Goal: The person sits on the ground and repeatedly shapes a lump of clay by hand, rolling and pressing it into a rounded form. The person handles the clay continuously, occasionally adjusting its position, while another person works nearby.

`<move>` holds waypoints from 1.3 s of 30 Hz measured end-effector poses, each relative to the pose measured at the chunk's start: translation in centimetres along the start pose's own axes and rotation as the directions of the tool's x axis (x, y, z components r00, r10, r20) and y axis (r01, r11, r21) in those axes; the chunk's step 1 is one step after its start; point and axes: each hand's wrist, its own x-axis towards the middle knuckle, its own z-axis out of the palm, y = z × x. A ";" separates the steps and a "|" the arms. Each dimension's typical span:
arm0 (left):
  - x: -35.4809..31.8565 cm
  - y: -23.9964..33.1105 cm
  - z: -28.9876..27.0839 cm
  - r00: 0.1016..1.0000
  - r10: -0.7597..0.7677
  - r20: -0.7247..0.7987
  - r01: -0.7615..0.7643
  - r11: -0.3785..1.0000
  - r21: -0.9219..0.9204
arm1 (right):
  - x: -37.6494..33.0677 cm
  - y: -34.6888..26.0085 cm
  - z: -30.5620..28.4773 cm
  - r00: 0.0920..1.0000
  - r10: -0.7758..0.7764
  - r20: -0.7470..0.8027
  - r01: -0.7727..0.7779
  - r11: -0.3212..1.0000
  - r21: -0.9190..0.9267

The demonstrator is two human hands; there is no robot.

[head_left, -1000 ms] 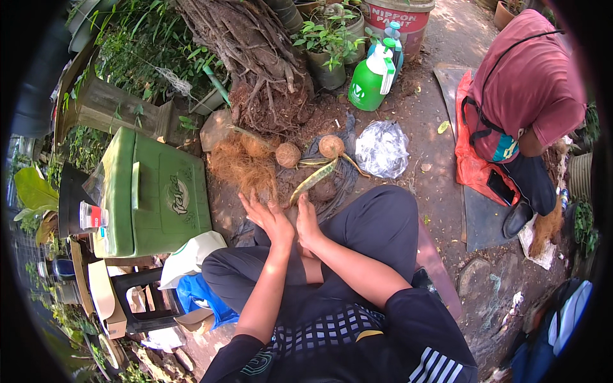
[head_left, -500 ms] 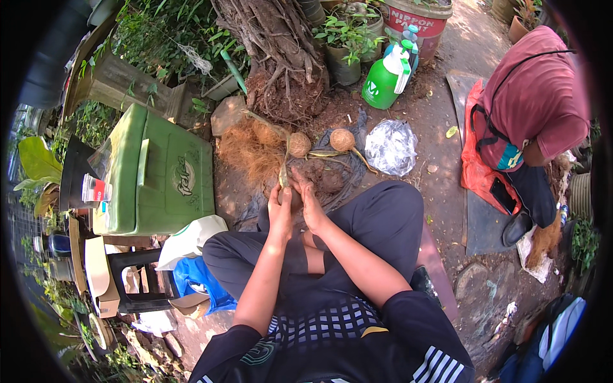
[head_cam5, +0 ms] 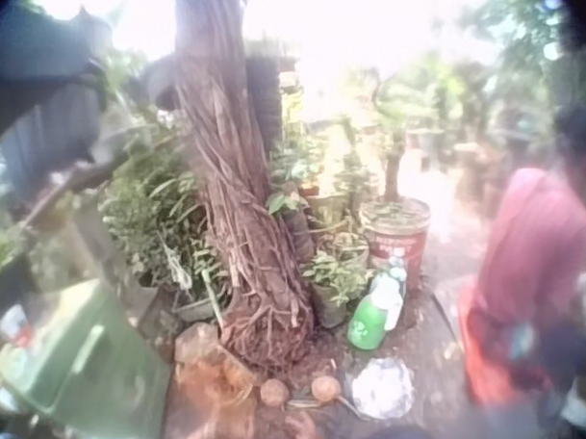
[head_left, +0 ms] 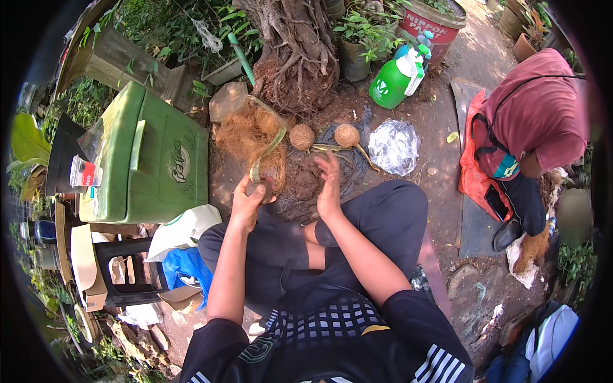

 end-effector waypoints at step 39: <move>4.0 -2.1 -4.1 0.891 0.171 -0.422 -0.376 0.798 -0.472 | 4.8 7.0 2.7 0.846 0.390 0.365 0.372 0.060 -0.926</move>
